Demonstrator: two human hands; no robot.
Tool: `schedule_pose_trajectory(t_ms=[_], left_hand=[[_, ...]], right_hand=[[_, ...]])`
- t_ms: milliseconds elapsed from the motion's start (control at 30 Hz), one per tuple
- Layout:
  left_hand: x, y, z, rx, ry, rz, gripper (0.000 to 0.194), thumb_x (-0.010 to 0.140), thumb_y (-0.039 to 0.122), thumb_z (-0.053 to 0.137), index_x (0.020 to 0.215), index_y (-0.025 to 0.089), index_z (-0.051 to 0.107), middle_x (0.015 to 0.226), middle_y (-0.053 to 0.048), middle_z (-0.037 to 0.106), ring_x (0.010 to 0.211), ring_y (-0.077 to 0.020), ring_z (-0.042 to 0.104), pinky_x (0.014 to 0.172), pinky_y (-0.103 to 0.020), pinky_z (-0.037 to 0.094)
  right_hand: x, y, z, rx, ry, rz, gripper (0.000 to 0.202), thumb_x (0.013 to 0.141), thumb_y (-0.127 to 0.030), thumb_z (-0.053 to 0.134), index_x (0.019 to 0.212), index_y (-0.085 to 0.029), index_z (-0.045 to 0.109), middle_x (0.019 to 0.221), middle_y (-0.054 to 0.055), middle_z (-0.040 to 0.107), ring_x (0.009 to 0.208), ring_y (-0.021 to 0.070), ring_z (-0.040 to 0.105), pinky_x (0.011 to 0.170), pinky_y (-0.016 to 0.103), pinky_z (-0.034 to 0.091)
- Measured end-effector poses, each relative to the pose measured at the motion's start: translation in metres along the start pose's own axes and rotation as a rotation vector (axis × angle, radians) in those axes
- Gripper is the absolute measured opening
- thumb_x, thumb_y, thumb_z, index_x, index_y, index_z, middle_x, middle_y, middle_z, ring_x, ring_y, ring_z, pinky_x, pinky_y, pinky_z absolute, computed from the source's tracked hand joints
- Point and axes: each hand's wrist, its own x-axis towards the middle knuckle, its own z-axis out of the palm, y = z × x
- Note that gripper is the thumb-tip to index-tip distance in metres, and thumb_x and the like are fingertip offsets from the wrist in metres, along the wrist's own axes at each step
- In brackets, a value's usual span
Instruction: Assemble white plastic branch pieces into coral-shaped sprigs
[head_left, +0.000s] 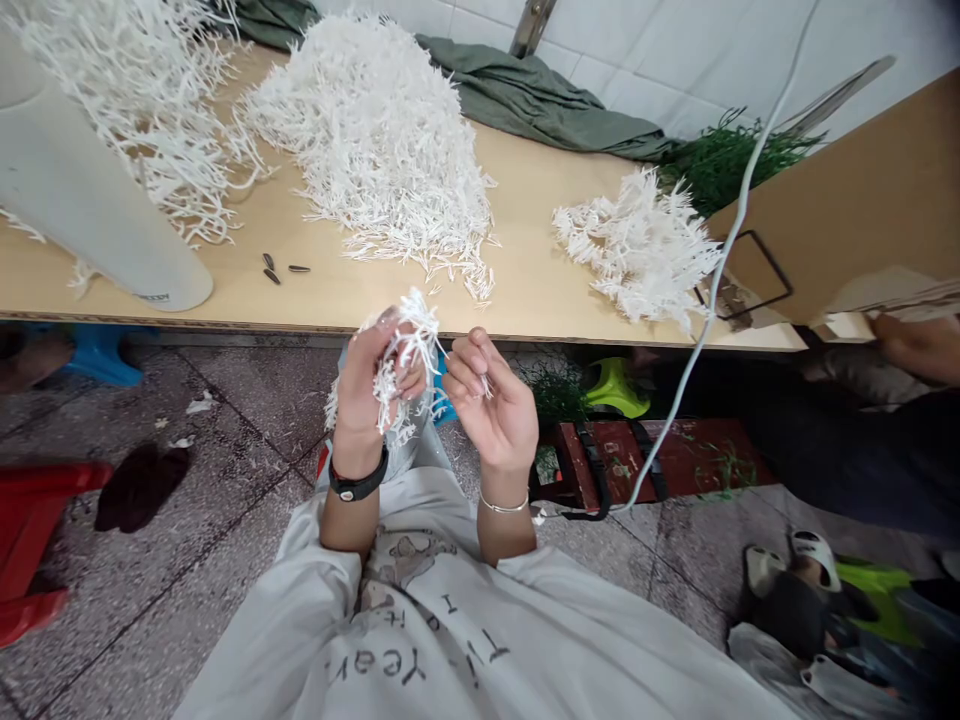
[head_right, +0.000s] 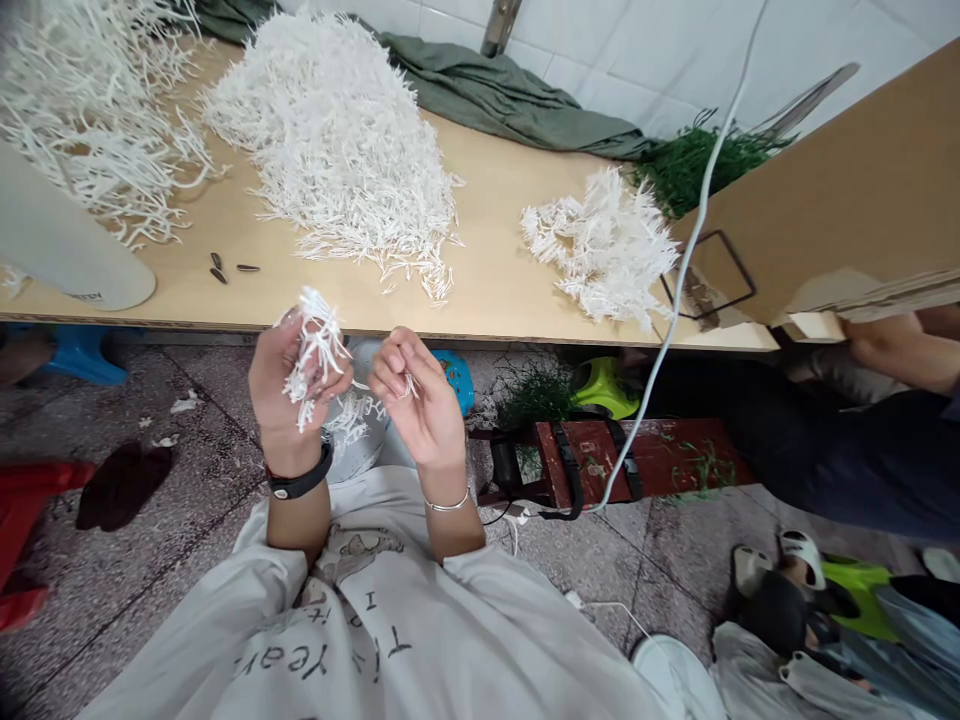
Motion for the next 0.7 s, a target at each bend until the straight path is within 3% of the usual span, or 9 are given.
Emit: schedule_pose_trajectory(t_ms=[167, 333, 500, 600, 700], left_hand=[[-0.008, -0.009, -0.004, 0.231, -0.035, 0.002, 0.038, 0.082, 0.038, 0.059, 0.052, 0.016, 0.052, 0.044, 0.003, 0.039, 0.036, -0.0055, 0.034, 0.035, -0.020, 0.026], [-0.012, -0.008, -0.010, 0.416, -0.148, 0.048, 0.041, 0.089, 0.035, 0.052, 0.053, 0.016, 0.052, 0.046, 0.002, 0.045, 0.041, -0.0067, 0.039, 0.043, -0.022, 0.031], [-0.012, -0.001, -0.011, 0.596, -0.249, 0.035, 0.046, 0.091, 0.034, 0.049, 0.050, 0.014, 0.049, 0.046, 0.001, 0.044, 0.045, -0.0058, 0.041, 0.048, -0.022, 0.033], [-0.011, -0.003, -0.005, 0.426, -0.261, -0.007, 0.049, 0.092, 0.034, 0.047, 0.048, 0.015, 0.048, 0.042, 0.002, 0.040, 0.040, -0.0056, 0.039, 0.041, -0.020, 0.030], [-0.012, -0.011, 0.009, 0.112, -0.151, -0.057, 0.048, 0.089, 0.039, 0.049, 0.047, 0.016, 0.045, 0.039, 0.004, 0.032, 0.031, -0.0048, 0.030, 0.030, -0.019, 0.024]], right_hand=[[-0.005, 0.007, -0.007, -0.350, 0.047, -0.171, 0.016, 0.083, -0.030, 0.057, 0.072, -0.017, 0.056, 0.057, -0.005, 0.020, 0.050, 0.0067, 0.017, 0.045, 0.018, 0.022], [-0.014, 0.015, -0.007, -0.603, 0.176, -0.348, 0.040, 0.086, -0.056, 0.047, 0.073, -0.019, 0.056, 0.055, -0.003, 0.032, 0.049, 0.0080, 0.024, 0.045, 0.022, 0.022], [-0.020, 0.013, 0.003, -0.832, 0.129, -0.386, 0.030, 0.086, -0.041, 0.056, 0.069, -0.017, 0.051, 0.059, -0.003, 0.044, 0.052, 0.0067, 0.032, 0.049, 0.021, 0.027], [-0.019, 0.014, 0.001, -0.779, 0.083, -0.380, 0.036, 0.088, -0.039, 0.054, 0.062, -0.016, 0.047, 0.056, -0.003, 0.041, 0.050, 0.0056, 0.033, 0.048, 0.019, 0.028], [-0.017, 0.015, -0.002, -0.559, 0.007, -0.331, 0.043, 0.087, -0.042, 0.054, 0.056, -0.016, 0.041, 0.050, -0.005, 0.036, 0.042, 0.0038, 0.030, 0.041, 0.017, 0.026]])
